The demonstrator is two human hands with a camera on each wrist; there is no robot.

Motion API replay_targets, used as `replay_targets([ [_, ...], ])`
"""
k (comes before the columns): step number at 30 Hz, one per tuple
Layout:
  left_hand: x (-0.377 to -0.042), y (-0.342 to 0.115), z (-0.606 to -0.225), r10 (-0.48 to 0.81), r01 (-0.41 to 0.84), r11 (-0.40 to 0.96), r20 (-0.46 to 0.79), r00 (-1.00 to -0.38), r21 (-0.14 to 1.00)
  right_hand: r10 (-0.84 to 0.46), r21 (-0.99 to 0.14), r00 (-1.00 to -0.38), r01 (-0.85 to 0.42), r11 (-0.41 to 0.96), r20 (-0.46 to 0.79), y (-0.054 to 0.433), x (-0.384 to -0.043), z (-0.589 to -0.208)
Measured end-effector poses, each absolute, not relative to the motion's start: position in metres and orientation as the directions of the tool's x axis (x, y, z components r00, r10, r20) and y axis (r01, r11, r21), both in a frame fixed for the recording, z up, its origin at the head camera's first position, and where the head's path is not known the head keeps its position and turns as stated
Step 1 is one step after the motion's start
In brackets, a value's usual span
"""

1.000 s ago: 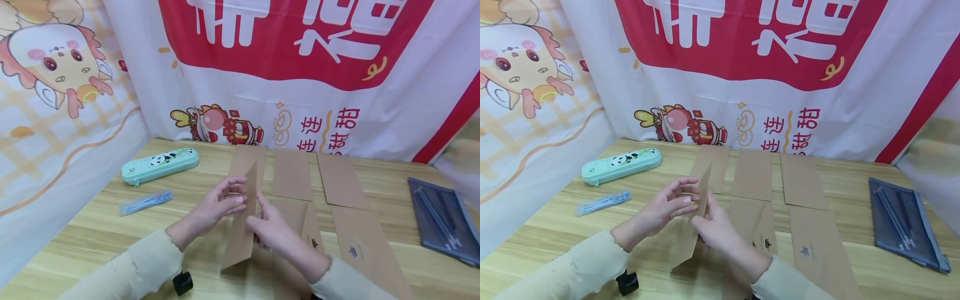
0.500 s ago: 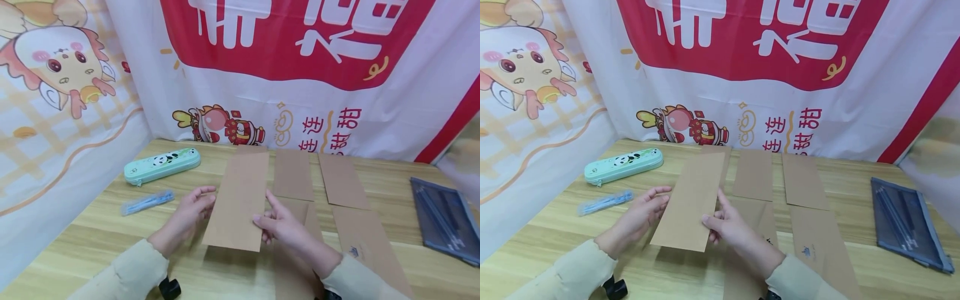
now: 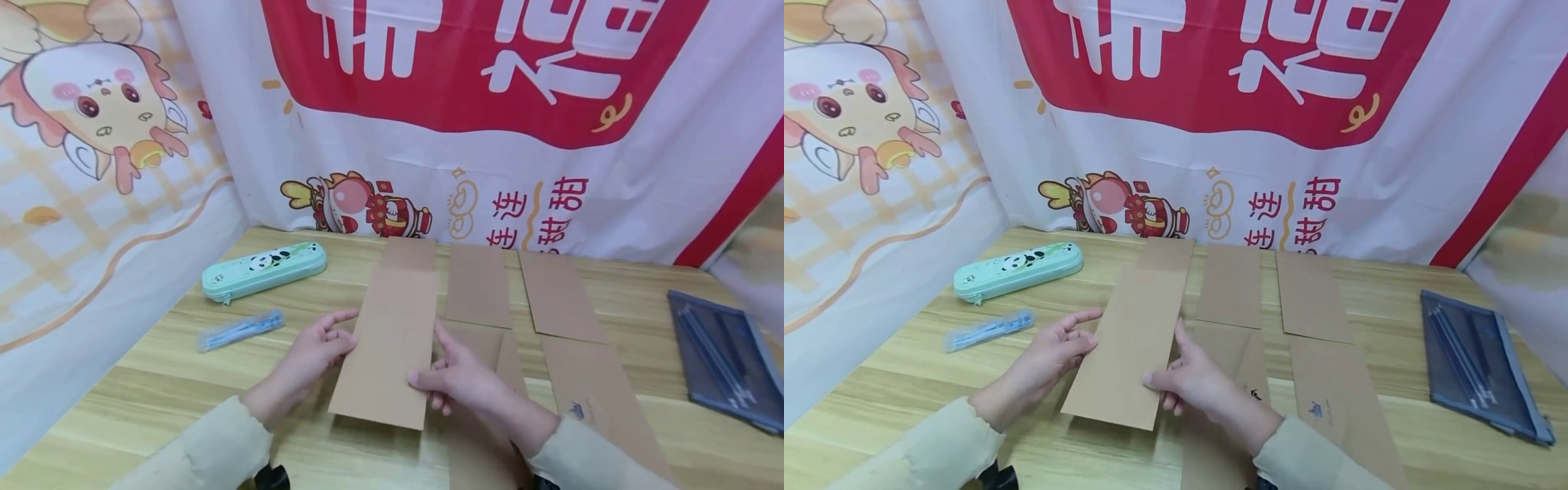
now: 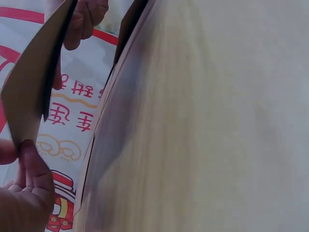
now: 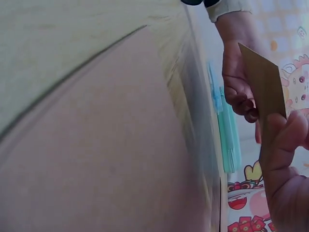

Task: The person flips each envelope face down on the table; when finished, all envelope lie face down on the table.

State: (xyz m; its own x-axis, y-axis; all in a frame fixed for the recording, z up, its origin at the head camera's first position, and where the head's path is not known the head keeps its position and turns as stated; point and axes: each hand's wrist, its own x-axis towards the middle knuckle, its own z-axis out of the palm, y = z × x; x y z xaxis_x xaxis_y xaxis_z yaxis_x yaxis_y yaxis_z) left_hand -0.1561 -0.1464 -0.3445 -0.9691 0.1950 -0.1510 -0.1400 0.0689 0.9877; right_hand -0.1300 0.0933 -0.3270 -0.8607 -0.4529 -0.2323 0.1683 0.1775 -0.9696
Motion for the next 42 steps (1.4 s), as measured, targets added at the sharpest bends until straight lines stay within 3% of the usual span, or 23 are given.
replay_targets([
  [5,-0.151,-0.153,-0.342,0.3,-0.112,0.264,-0.192,-0.934,0.958,-0.461,-0.933,-0.822,0.218,0.287,-0.334,0.094,-0.128,-0.329],
  [13,-0.146,-0.159,-0.343,0.431,-0.083,0.345,-0.237,-0.871,0.935,-0.423,-0.867,-0.77,0.335,0.37,-0.478,0.087,-0.12,-0.34],
  [27,-0.142,-0.161,-0.338,0.404,-0.025,0.509,-0.265,-0.876,0.86,-0.401,-0.854,-0.787,0.287,0.434,-0.469,0.072,-0.114,-0.345],
  [42,-0.145,-0.164,-0.337,0.324,-0.12,0.545,-0.34,-0.883,0.83,-0.391,-0.839,-0.785,0.282,0.464,-0.48,0.067,-0.117,-0.347],
])
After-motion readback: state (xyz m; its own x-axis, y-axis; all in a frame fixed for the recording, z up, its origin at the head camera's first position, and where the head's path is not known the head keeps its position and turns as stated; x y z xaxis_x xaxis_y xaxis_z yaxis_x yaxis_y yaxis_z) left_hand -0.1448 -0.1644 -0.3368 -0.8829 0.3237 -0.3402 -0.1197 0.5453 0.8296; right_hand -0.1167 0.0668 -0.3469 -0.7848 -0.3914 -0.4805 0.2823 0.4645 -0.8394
